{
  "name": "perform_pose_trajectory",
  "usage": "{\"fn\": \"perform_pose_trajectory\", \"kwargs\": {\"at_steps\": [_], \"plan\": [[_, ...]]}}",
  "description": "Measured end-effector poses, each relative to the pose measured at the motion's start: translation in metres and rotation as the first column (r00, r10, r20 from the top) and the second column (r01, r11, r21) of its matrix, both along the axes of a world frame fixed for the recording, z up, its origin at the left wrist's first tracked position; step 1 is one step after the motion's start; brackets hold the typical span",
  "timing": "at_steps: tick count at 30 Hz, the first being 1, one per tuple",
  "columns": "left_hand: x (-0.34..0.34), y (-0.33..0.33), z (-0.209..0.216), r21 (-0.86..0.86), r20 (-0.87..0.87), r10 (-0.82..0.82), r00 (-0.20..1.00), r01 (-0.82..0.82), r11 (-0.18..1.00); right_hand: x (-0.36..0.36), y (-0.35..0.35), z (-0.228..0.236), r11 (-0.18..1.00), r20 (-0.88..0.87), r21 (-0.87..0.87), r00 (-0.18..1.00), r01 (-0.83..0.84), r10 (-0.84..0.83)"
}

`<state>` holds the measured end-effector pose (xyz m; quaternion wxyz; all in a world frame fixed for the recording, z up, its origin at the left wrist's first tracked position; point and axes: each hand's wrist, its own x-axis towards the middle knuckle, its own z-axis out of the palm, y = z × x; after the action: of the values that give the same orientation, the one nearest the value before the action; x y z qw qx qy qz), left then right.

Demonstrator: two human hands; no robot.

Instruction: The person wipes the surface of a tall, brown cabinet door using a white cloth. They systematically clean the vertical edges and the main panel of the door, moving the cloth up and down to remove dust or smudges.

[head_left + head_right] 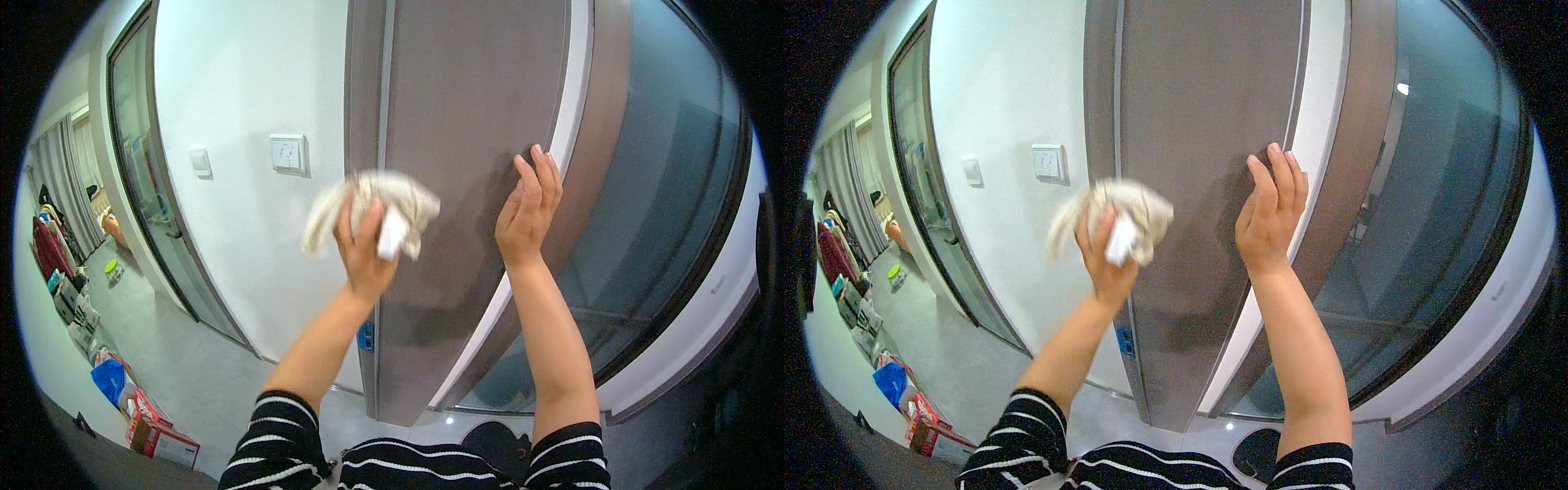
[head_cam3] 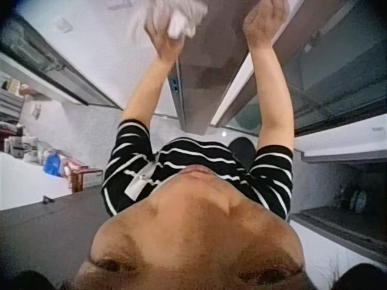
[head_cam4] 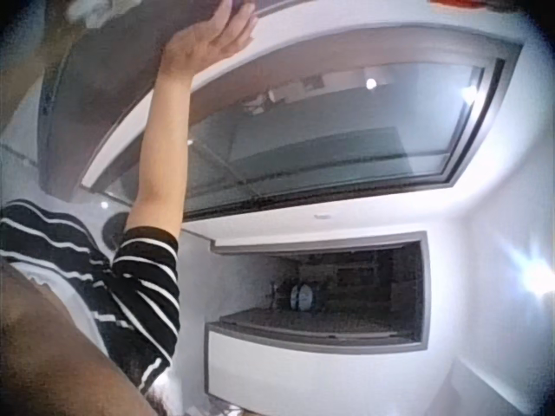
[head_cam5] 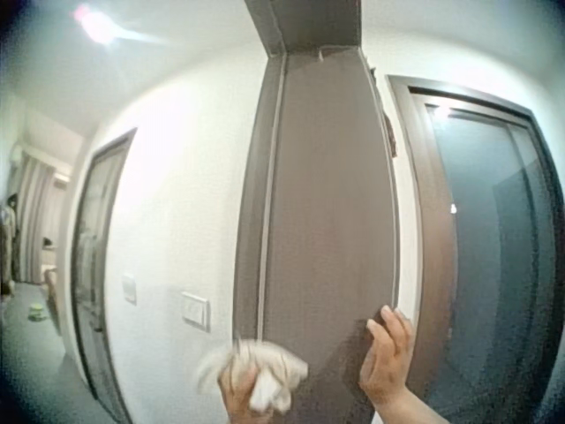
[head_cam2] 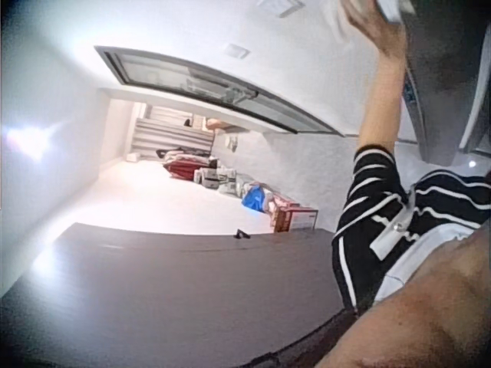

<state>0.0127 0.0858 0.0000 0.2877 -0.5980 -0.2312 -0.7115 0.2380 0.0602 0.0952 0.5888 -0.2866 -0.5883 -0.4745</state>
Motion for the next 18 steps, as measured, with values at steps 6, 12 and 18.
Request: {"fn": "perform_pose_trajectory", "kwargs": {"at_steps": [6, 12, 18], "plan": [[-0.053, -0.023, -0.091, -0.203, -0.122, -0.095, 0.988, 0.069, 0.977, -0.003, 0.003, -0.001, 1.000, 0.014, 0.019, 1.000, 0.005, -0.005], [-0.049, 0.015, 0.062, -0.027, 0.102, -0.150, 0.983, 0.153, 0.988, 0.001, -0.002, -0.002, 0.999, 0.016, 0.008, 0.999, 0.048, -0.048], [-0.043, 0.060, 0.237, 0.239, 0.181, 0.016, 0.983, -0.060, 0.969, -0.003, -0.001, 0.000, 0.999, 0.030, 0.019, 0.998, 0.046, -0.047]]}}
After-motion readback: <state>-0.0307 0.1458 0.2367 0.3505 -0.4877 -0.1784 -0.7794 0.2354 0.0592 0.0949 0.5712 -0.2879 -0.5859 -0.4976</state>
